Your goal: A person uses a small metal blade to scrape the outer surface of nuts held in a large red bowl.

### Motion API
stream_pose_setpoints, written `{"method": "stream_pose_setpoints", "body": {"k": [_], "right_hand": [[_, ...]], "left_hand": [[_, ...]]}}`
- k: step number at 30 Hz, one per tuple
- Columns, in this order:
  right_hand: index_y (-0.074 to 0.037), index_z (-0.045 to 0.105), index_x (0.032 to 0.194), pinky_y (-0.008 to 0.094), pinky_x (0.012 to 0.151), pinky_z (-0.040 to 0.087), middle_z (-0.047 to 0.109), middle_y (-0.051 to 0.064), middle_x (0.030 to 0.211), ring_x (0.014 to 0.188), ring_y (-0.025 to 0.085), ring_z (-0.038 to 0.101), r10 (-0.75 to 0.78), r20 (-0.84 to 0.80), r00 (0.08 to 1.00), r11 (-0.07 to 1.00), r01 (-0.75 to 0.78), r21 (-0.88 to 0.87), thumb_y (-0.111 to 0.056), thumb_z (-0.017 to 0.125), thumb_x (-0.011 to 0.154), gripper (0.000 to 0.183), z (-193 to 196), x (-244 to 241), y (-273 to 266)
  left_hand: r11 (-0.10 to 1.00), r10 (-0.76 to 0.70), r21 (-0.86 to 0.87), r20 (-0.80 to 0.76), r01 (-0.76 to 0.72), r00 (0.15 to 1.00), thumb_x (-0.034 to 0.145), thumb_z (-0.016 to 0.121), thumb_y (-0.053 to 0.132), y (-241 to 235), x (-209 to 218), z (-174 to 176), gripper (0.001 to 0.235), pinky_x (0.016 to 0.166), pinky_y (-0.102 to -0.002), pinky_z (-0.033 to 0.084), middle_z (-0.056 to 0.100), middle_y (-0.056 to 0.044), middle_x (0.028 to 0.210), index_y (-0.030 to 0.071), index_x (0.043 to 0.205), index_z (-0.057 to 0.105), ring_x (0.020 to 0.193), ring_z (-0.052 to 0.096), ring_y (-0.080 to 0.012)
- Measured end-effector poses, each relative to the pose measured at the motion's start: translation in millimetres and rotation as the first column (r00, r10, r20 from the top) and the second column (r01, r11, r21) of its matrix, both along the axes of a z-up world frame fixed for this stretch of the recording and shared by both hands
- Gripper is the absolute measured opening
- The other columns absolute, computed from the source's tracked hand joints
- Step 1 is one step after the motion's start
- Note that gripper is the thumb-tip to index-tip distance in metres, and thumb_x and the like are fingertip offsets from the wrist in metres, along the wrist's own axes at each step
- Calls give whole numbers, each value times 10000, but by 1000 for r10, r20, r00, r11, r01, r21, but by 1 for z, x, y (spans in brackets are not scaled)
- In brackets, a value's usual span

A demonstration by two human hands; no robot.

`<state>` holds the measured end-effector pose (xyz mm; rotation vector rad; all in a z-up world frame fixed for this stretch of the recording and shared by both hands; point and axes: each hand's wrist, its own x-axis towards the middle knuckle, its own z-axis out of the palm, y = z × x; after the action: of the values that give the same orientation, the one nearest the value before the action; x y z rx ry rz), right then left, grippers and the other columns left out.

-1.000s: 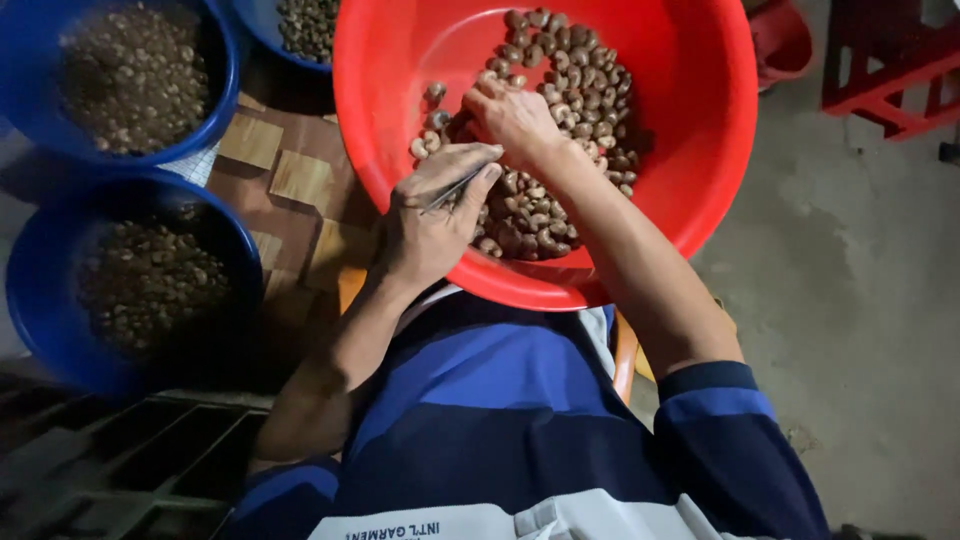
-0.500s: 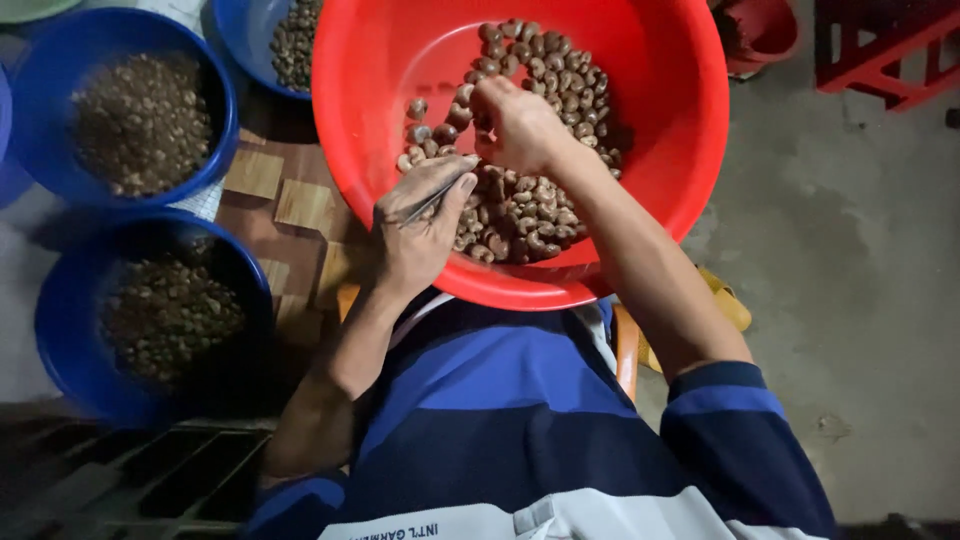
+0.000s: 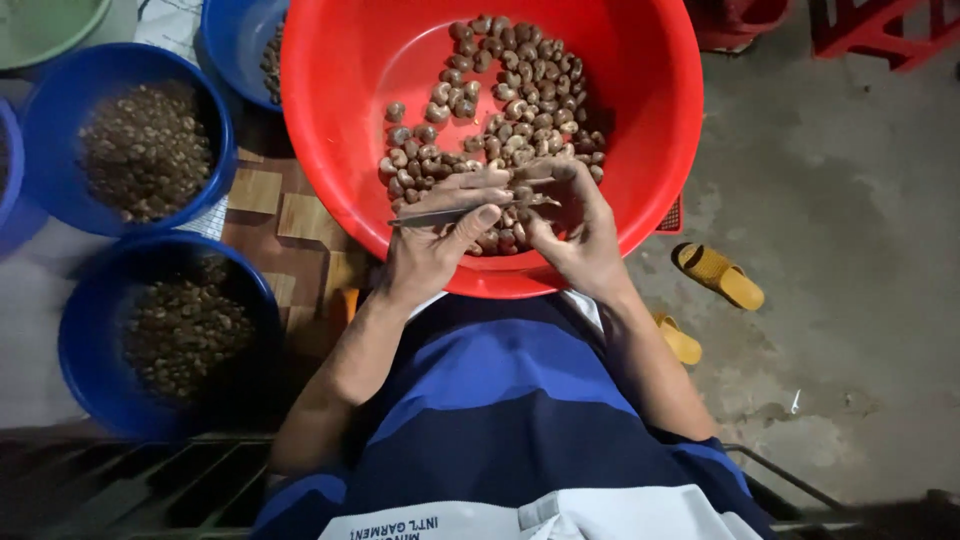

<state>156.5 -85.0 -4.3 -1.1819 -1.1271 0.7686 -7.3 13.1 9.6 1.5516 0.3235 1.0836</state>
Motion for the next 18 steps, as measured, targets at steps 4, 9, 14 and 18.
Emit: {"method": "stream_pose_setpoints", "body": {"k": [4,9,14,18], "right_hand": [[34,409,1412,414,817,626,626,220,1145,991,273,685,33,-100,994,999,-34,-10,169,541,930,518,-4,3,-4],[52,445,1452,456,959,589,629,250,1315,1137,287,660,-12,-53,998,999,14,32,154,557,947,527,5,-5,-7],[73,454,1435,449,971,588,628,267,1315,1142,289,663,-32,-105,994,996,40,81,134,613,976,490,0,-3,-5],[108,473,1418,478,973,577,625,313,1317,1165,336,655,-71,-71,995,995,76,69,122,606,995,444,2,-10,-4]], "left_hand": [[998,-21,-64,-43,18,999,1003,734,130,-4,0,-7,173,710,-321,649,749,-155,1153,12,1126,763,1016,732,-230],[996,22,84,-73,-16,997,1005,713,72,-4,1,-12,150,790,-407,652,736,-202,1130,-28,1102,768,1064,738,-341],[996,-9,84,-82,16,997,1019,701,79,-4,2,-15,165,884,-441,620,712,-217,1195,-8,1147,758,1131,703,-353],[990,13,143,-103,2,995,1014,701,70,-3,3,-22,163,930,-463,600,709,-214,1191,-6,1146,761,1147,699,-375]]}}
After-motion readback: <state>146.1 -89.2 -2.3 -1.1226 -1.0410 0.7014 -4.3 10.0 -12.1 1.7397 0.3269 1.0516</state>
